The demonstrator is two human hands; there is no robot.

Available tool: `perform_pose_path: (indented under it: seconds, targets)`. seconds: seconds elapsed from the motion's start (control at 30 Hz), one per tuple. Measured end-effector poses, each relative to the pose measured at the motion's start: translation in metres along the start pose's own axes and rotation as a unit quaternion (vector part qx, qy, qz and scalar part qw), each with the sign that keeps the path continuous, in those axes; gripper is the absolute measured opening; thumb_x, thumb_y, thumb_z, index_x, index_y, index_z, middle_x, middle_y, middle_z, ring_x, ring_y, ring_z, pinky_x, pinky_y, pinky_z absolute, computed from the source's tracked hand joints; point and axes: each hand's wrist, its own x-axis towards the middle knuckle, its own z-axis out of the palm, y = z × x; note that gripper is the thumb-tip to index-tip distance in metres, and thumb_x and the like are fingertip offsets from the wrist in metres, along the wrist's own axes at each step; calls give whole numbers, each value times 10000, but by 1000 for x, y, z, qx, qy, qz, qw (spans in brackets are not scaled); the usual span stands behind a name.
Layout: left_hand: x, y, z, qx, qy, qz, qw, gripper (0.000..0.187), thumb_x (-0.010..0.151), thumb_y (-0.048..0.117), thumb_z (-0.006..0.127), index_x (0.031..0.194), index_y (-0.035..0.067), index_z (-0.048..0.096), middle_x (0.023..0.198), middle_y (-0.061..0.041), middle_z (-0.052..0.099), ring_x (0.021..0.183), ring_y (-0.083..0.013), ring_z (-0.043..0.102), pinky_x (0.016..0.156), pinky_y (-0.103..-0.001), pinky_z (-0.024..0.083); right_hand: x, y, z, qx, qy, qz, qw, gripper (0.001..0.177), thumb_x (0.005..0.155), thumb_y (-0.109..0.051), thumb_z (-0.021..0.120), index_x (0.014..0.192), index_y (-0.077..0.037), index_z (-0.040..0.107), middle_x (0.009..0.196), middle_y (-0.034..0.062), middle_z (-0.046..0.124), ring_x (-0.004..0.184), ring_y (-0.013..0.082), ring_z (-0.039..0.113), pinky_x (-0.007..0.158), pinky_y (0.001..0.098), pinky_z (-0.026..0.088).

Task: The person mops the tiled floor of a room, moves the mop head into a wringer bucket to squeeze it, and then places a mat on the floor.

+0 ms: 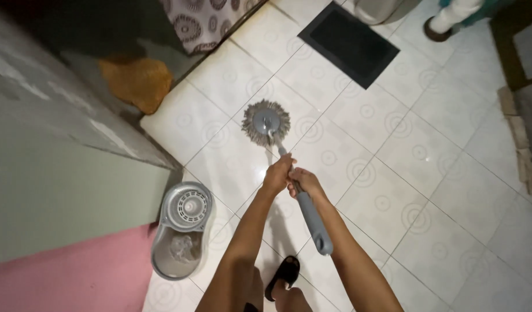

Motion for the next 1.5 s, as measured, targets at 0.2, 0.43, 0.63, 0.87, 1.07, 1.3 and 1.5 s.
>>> perform_pose_path:
  seconds: [0.2, 0.43, 0.63, 0.87, 1.07, 1.3, 1.5]
  targets:
    - [75, -22, 10, 79, -18, 3, 997, 394, 983, 65, 517, 1374, 87, 558, 1424, -59, 617, 922, -247, 719, 797, -327, 574, 43, -25, 0, 17, 32, -47, 998, 136, 977, -104, 600, 1046, 11, 620, 733, 101, 625, 501, 164, 558, 402, 297, 446]
    - [244, -91, 24, 194, 62, 224, 953, 399, 742, 59, 751, 1131, 94, 665, 1441, -130, 573, 1340, -353, 546, 1054, -363, 472, 168, -81, -11, 65, 97, -79, 990, 390, 935, -98, 647, 1313, -37, 572, 851, 111, 675, 553, 174, 606, 427, 307, 477]
    - [374, -100, -21, 243, -38, 289, 925, 487, 581, 160, 865, 1004, 47, 652, 1137, -97, 651, 1210, -299, 591, 1105, -377, 460, 278, -147, 6, -77, 91, -98, 988, 419, 978, -192, 550, 1368, -40, 569, 863, 98, 673, 532, 153, 581, 419, 292, 485]
    - [367, -123, -65, 292, 45, 217, 931, 261, 723, 105, 757, 972, 95, 678, 1138, -37, 664, 1259, -228, 581, 1063, -414, 481, 268, -165, 86, -97, 77, -51, 991, 437, 1008, -148, 543, 1418, 2, 558, 817, 79, 613, 527, 135, 553, 426, 288, 470]
    - [291, -118, -102, 262, 95, 129, 952, 301, 751, 135, 748, 1037, 63, 688, 1287, -117, 634, 1324, -277, 537, 1136, -467, 382, 228, -158, 123, -147, 39, 16, 988, 570, 949, -130, 579, 1508, -156, 469, 806, 88, 588, 485, 158, 540, 390, 320, 452]
    - [162, -110, -116, 232, 186, 38, 954, 323, 735, 173, 783, 1029, 58, 714, 1229, -152, 691, 1331, -332, 591, 1172, -414, 430, 181, -101, 112, -207, -152, -5, 966, 625, 899, -215, 654, 1504, -100, 543, 815, 66, 614, 474, 132, 543, 363, 288, 427]
    - [29, -77, -68, 269, 307, -61, 911, 262, 690, 12, 753, 946, 20, 695, 1255, -180, 678, 1219, -363, 621, 1012, -406, 528, 129, -20, 92, -289, -218, 69, 930, 660, 938, -152, 597, 1563, -106, 389, 730, 64, 575, 420, 149, 538, 355, 334, 445]
